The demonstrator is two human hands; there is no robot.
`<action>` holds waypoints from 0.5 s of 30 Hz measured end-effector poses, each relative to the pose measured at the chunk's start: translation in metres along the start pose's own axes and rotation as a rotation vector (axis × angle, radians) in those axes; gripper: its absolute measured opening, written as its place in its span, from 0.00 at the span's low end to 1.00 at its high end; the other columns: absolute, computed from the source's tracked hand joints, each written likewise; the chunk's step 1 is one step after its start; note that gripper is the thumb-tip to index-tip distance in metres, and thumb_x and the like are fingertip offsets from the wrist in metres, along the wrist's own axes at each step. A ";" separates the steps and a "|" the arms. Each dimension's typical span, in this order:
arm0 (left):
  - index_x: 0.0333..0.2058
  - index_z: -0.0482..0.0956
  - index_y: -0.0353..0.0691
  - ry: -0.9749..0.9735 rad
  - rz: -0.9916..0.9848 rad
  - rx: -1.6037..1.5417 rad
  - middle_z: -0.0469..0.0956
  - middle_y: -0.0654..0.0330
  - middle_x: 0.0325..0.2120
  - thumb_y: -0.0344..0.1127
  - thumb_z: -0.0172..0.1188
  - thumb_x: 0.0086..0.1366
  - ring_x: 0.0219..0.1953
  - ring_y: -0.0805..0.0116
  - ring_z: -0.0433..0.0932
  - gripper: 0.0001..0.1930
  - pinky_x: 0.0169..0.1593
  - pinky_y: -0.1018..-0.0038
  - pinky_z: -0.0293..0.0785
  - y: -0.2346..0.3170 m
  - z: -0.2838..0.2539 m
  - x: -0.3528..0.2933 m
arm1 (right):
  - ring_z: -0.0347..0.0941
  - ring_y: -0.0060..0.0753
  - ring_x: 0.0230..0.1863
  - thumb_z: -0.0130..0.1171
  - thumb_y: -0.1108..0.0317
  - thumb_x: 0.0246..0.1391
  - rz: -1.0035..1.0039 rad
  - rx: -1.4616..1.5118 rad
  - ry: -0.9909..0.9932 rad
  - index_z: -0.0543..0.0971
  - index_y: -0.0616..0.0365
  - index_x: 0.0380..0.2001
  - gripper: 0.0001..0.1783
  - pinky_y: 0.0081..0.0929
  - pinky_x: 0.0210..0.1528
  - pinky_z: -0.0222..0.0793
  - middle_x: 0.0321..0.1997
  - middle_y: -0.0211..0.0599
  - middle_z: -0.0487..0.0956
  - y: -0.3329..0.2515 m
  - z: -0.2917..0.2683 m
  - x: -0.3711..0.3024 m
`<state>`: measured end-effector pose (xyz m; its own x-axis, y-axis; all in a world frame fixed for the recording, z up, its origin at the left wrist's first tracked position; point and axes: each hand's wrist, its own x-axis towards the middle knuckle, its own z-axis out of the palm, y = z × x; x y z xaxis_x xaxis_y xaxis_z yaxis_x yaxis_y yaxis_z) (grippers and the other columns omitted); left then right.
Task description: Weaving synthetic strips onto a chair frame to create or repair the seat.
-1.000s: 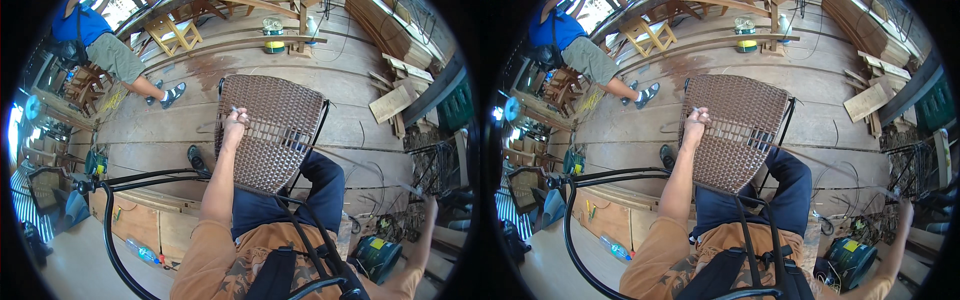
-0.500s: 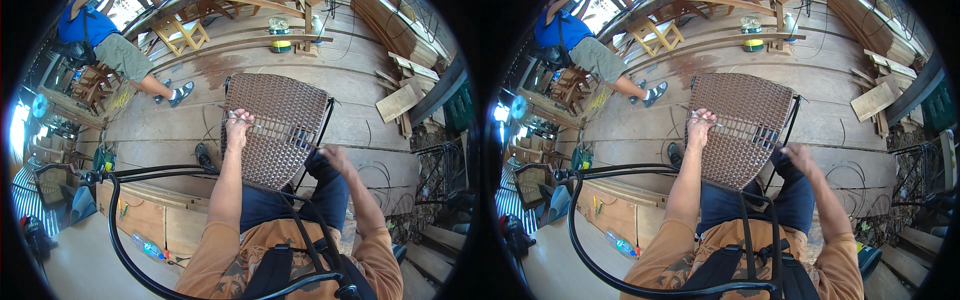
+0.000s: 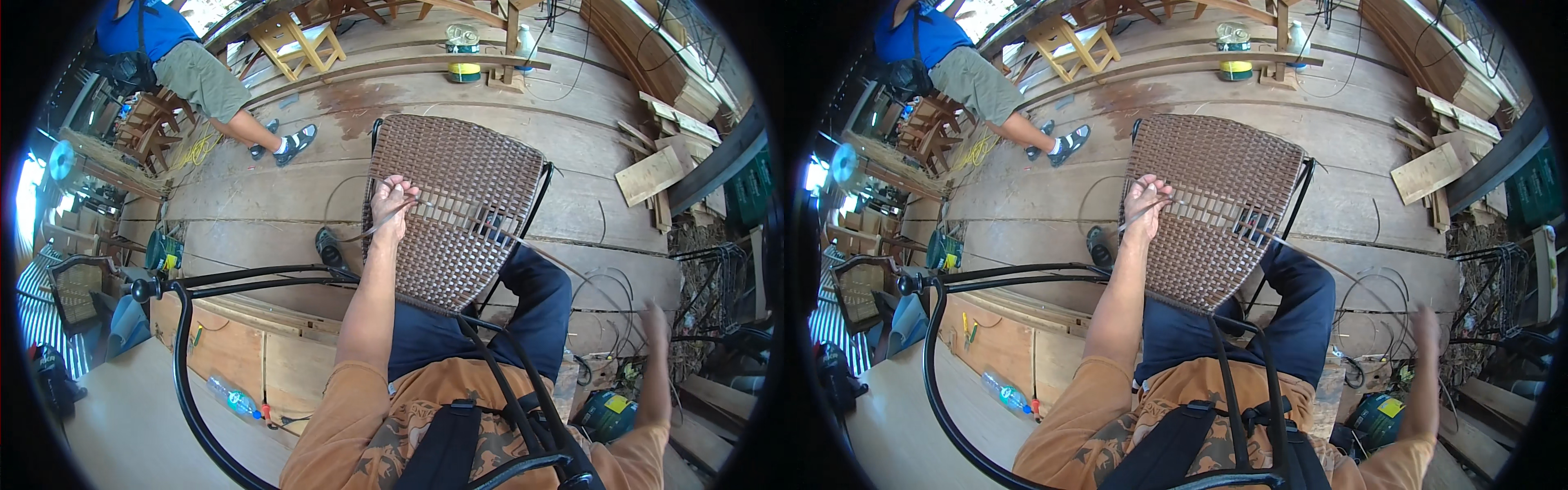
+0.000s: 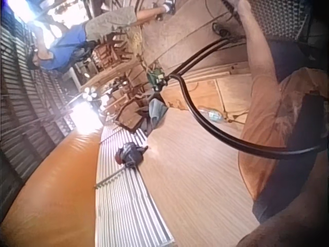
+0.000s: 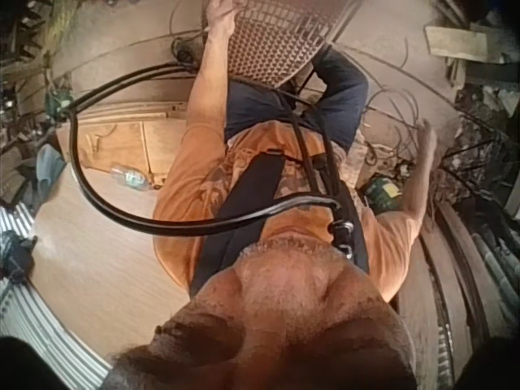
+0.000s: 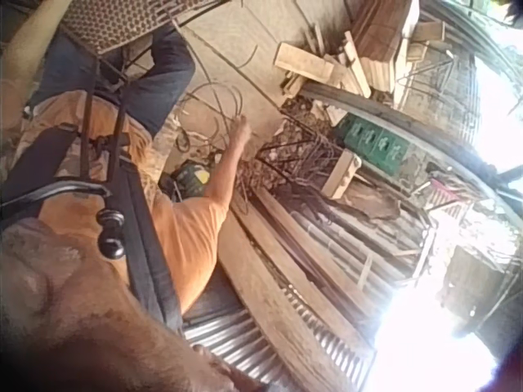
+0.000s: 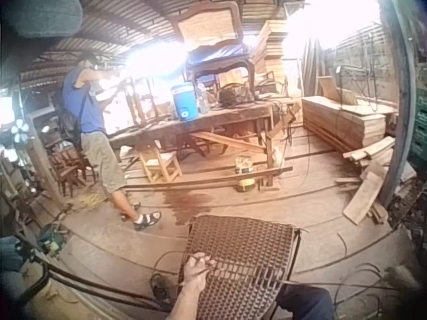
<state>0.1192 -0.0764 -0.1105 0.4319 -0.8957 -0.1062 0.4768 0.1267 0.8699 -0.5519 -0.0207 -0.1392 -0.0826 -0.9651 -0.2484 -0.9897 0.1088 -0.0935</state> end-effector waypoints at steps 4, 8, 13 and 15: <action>0.37 0.68 0.39 0.163 0.074 -0.149 0.71 0.63 0.24 0.37 0.47 0.66 0.25 0.69 0.75 0.08 0.28 0.74 0.72 0.027 0.007 0.002 | 0.67 0.49 0.51 0.53 0.59 0.53 -0.441 0.512 0.039 0.71 0.63 0.46 0.22 0.34 0.54 0.61 0.48 0.49 0.73 -0.238 0.019 0.046; 0.41 0.69 0.36 0.188 0.145 0.232 0.70 0.64 0.23 0.34 0.43 0.67 0.21 0.73 0.72 0.10 0.27 0.78 0.71 0.073 0.007 -0.009 | 0.72 0.50 0.40 0.53 0.56 0.53 -0.513 0.620 -0.116 0.75 0.61 0.38 0.19 0.38 0.43 0.65 0.35 0.52 0.76 -0.299 -0.006 0.042; 0.46 0.69 0.36 0.139 0.131 0.809 0.70 0.63 0.23 0.30 0.40 0.66 0.22 0.75 0.72 0.13 0.28 0.78 0.71 0.081 0.005 -0.014 | 0.69 0.47 0.26 0.53 0.61 0.52 -0.413 0.399 -0.025 0.75 0.62 0.27 0.13 0.37 0.30 0.64 0.25 0.50 0.74 -0.169 -0.027 0.033; 0.45 0.70 0.36 0.063 0.188 0.975 0.72 0.61 0.25 0.29 0.40 0.65 0.24 0.73 0.73 0.13 0.30 0.76 0.71 0.080 0.011 -0.017 | 0.67 0.40 0.22 0.53 0.63 0.50 -0.324 0.411 -0.019 0.73 0.64 0.21 0.14 0.35 0.26 0.60 0.19 0.47 0.71 -0.095 -0.042 0.013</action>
<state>0.1419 -0.0555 -0.0337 0.4889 -0.8692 0.0735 -0.4291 -0.1663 0.8878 -0.4641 -0.0533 -0.0930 0.2264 -0.9606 -0.1609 -0.8358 -0.1068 -0.5385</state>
